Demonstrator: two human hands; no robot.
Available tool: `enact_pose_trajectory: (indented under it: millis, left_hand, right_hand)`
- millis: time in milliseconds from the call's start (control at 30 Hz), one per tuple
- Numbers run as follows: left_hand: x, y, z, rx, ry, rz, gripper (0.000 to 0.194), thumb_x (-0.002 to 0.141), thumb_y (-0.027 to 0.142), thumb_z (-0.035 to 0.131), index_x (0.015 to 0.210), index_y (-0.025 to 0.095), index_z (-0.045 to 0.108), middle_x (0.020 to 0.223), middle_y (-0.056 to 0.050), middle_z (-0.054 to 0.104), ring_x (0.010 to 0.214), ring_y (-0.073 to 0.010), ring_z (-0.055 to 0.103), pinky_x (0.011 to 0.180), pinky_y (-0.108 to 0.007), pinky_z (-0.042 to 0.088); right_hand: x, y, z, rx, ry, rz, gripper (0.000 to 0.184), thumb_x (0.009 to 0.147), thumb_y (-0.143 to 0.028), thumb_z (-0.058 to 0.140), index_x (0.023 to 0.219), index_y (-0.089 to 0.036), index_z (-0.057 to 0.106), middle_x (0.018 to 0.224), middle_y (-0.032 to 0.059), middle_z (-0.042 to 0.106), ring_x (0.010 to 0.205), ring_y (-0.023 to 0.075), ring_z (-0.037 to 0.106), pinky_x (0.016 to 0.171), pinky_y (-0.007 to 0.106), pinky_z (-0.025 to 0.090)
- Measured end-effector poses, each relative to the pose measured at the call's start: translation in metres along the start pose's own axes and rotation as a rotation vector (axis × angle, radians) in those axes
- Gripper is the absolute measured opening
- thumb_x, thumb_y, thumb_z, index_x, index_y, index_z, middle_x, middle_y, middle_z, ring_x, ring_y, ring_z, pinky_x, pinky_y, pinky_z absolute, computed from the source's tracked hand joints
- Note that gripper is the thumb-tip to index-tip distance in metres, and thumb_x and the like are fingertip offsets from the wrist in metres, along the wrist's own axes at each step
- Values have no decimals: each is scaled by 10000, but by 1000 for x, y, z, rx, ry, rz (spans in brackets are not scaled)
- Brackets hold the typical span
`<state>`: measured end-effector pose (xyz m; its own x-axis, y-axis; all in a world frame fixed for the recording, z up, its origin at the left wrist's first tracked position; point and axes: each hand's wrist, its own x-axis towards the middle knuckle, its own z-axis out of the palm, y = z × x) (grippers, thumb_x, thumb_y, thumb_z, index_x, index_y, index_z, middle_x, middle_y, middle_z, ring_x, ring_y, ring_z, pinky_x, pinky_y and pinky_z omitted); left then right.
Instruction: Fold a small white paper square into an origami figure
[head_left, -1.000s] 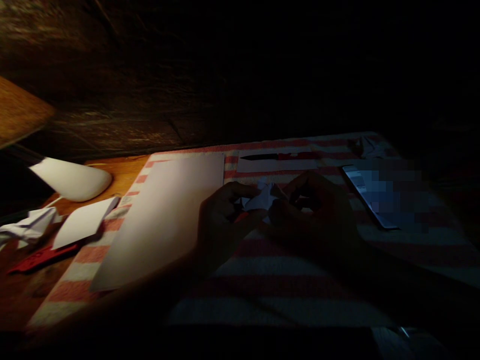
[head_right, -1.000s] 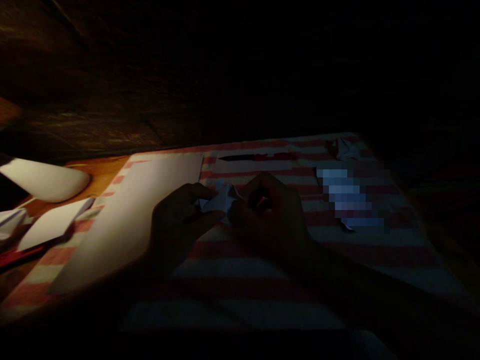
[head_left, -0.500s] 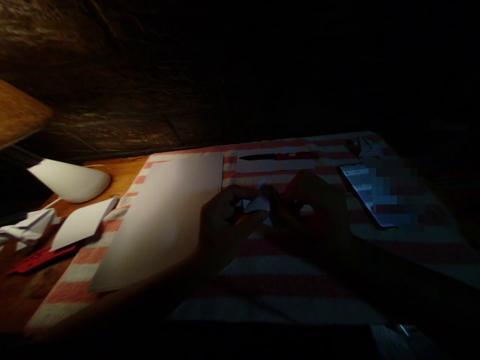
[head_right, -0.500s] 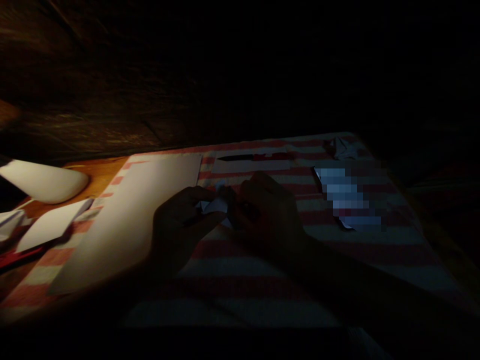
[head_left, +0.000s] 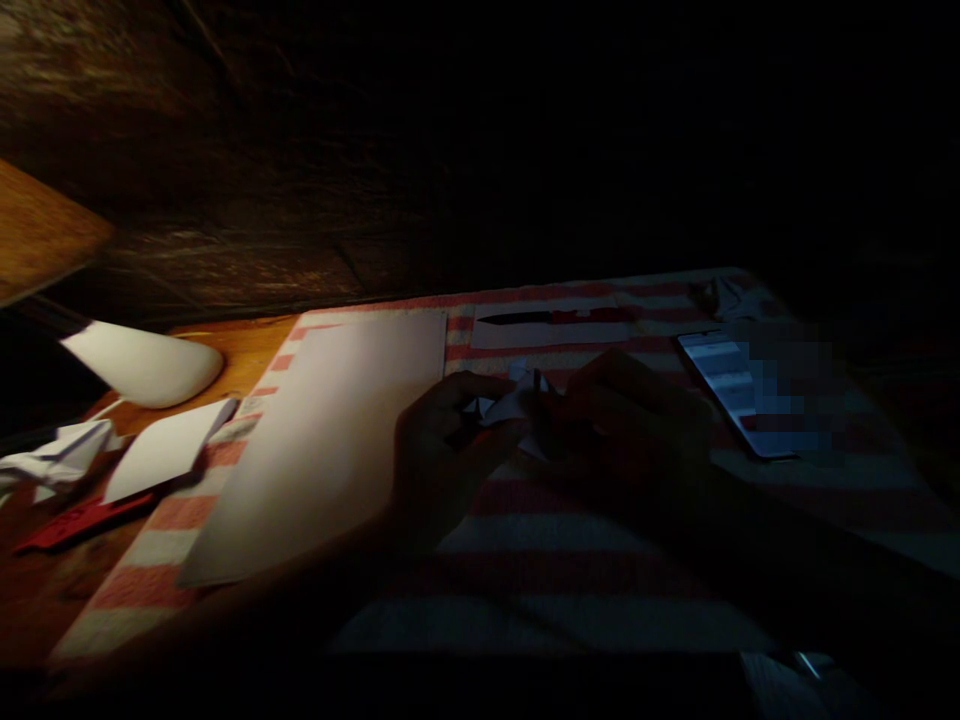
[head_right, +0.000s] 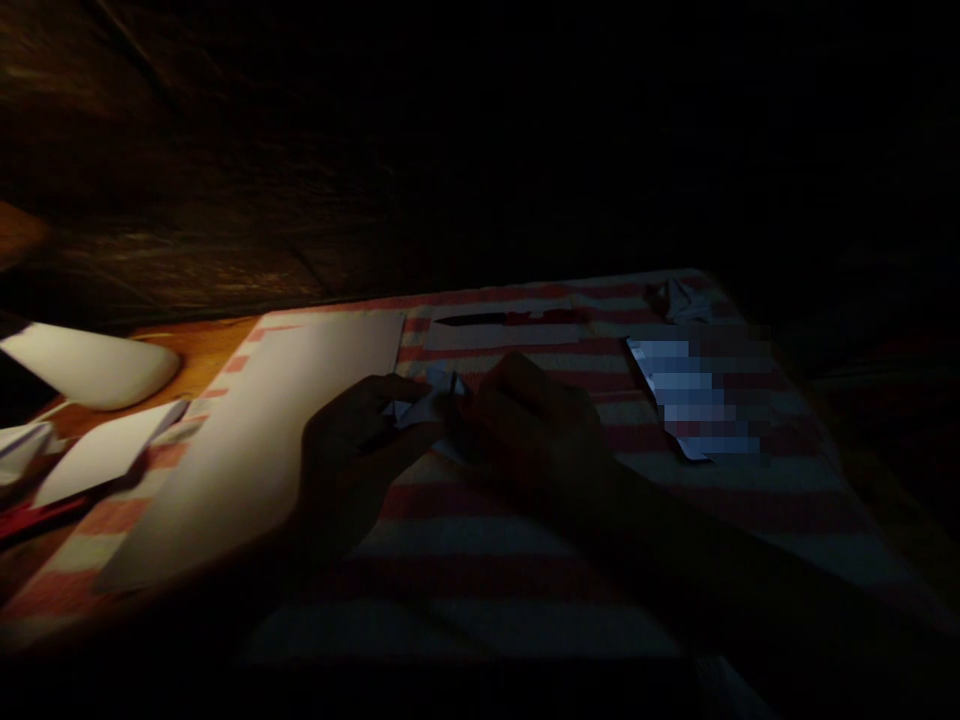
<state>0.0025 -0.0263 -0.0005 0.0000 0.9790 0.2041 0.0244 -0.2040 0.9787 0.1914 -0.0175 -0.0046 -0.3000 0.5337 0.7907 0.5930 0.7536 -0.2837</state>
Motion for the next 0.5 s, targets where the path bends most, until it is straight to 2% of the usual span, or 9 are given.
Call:
enact_pose_trajectory:
  millis: [200,333,500]
  left_hand:
    - [0,1,1,-4,-3,-9,257,666,76,810,885,184,729,778,28,745,653,-94,673,557,-150,522]
    - [0,-2,1,13,-5,-15,209,699,94,782,880,182,723,721,36,716,604,-91,644,512,-150,491]
    - [0,-3,1,-6,-8,2,224,695,120,805,892,186,721,761,25,728,637,-99,645,546,-168,501]
  right_hand:
    - [-1,-2,-3,-60,-74,-52,158,988,-223,607,849,-153,637,836,47,664,666,103,599,521,218,427]
    - [-1,-5,-5,-91,-128,-66,190,1019,-266,563,903,-148,656,827,48,654,667,116,592,517,222,436]
    - [2,-6,-6,-64,-136,-44,186,1015,-246,561,926,-130,676,838,67,655,680,126,598,531,234,460]
